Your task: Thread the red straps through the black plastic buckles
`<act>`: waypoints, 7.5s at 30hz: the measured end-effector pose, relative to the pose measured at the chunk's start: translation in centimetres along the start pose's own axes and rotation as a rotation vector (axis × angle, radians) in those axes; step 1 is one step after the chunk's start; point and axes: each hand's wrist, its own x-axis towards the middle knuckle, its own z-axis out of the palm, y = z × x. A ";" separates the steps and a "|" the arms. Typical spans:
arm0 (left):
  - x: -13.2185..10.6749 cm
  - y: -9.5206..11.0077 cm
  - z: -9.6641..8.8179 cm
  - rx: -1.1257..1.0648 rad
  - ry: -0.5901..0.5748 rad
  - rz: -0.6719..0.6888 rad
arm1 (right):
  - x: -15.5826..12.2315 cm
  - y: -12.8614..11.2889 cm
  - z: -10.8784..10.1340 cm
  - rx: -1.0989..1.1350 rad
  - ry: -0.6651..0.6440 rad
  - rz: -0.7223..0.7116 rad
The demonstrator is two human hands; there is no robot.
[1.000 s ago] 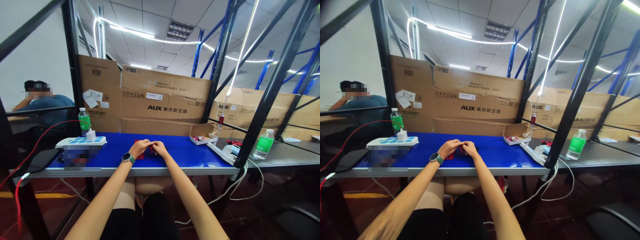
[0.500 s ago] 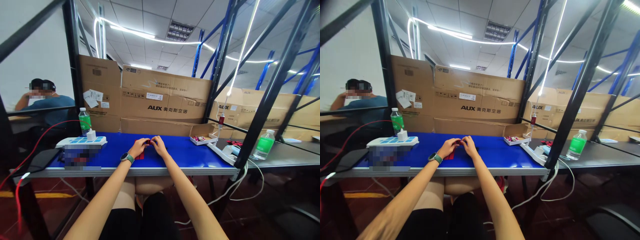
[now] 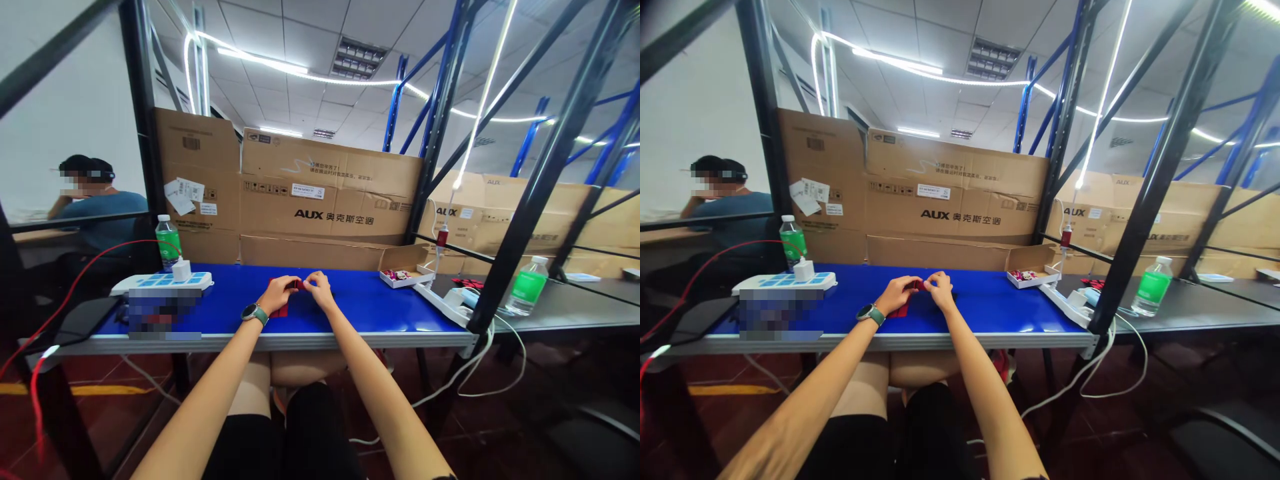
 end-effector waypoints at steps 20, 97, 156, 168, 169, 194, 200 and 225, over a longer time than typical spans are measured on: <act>0.3 0.7 -0.3 -0.046 0.079 -0.050 | 0.6 0.5 0.8 0.163 0.188 0.024; -0.3 -0.2 -2.8 0.144 1.008 -0.537 | -2.0 -2.6 0.3 -0.333 -0.329 -0.311; -1.5 -1.0 -0.7 0.456 -0.220 -0.631 | -2.5 -2.5 0.2 -0.526 -0.344 -0.144; -1.3 -0.6 -0.5 0.475 -0.275 -0.631 | -2.3 -2.5 0.2 -0.560 -0.297 -0.118; -1.4 -0.8 -0.5 0.474 -0.274 -0.628 | -2.3 -2.5 0.1 -0.552 -0.304 -0.127; -1.4 -2.4 0.5 0.459 -0.395 -0.537 | -2.8 -2.6 0.4 -0.526 -0.454 -0.288; -1.4 -2.8 0.9 0.476 -0.501 -0.545 | -2.7 -2.4 0.5 -0.526 -0.488 -0.292; -2.7 -3.0 -1.6 0.685 -0.046 -1.107 | -1.5 3.7 -3.4 -0.625 -0.054 0.755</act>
